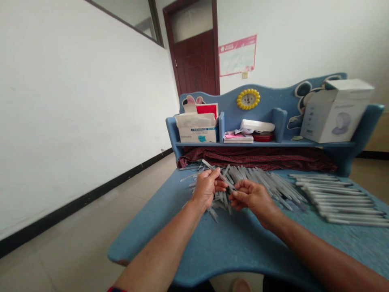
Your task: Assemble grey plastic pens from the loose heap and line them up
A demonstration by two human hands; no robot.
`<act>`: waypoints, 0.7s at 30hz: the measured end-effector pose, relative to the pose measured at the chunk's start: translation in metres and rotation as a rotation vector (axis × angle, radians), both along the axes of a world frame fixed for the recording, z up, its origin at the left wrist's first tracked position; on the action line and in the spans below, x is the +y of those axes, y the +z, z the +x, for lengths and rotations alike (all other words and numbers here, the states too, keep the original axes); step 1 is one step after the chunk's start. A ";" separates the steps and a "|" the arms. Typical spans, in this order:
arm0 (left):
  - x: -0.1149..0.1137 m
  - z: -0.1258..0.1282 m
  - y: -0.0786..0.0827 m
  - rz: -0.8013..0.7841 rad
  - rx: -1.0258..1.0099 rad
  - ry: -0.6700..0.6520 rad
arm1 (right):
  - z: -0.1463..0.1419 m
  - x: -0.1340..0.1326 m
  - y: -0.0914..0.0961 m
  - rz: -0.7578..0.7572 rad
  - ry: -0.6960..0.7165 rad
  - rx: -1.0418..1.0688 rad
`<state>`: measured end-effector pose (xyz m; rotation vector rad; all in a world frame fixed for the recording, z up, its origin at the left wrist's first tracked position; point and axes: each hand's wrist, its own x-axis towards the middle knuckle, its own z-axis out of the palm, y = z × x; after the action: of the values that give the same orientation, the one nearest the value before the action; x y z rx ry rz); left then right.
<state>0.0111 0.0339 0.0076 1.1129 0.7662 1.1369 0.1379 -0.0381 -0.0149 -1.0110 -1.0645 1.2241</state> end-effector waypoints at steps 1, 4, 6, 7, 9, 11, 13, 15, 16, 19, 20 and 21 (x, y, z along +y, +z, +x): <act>0.000 0.000 0.000 0.000 -0.001 -0.001 | 0.000 0.000 -0.001 0.001 -0.003 -0.022; 0.000 -0.001 0.000 0.004 -0.003 -0.004 | 0.000 0.003 -0.006 0.008 -0.037 -0.115; 0.000 -0.001 0.000 0.005 0.001 -0.006 | 0.000 0.004 -0.008 0.018 -0.067 -0.200; 0.000 -0.001 0.000 0.004 0.004 -0.006 | 0.000 0.004 -0.009 0.027 -0.078 -0.247; 0.000 0.000 0.000 0.001 0.011 0.000 | 0.000 0.004 -0.009 0.038 -0.076 -0.324; -0.001 0.000 0.000 0.000 0.017 0.006 | 0.000 0.002 -0.008 0.010 -0.035 -0.331; -0.001 0.000 0.000 0.004 0.021 0.004 | 0.001 0.001 -0.006 -0.066 0.044 -0.248; -0.001 0.000 0.000 0.008 0.023 -0.004 | 0.003 0.000 -0.004 -0.140 0.122 -0.142; -0.001 0.000 0.000 0.009 0.023 -0.007 | 0.004 0.000 -0.003 -0.159 0.147 -0.108; 0.000 0.000 -0.001 0.009 0.011 -0.005 | 0.006 0.001 -0.003 -0.127 0.149 -0.101; 0.001 0.000 -0.001 0.006 0.005 -0.001 | 0.006 0.002 -0.003 -0.101 0.135 -0.115; 0.001 0.000 -0.001 0.004 0.000 0.002 | 0.006 0.002 -0.004 -0.073 0.117 -0.128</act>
<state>0.0111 0.0347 0.0070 1.1154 0.7657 1.1408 0.1442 -0.0357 -0.0185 -1.1081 -1.1993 1.3152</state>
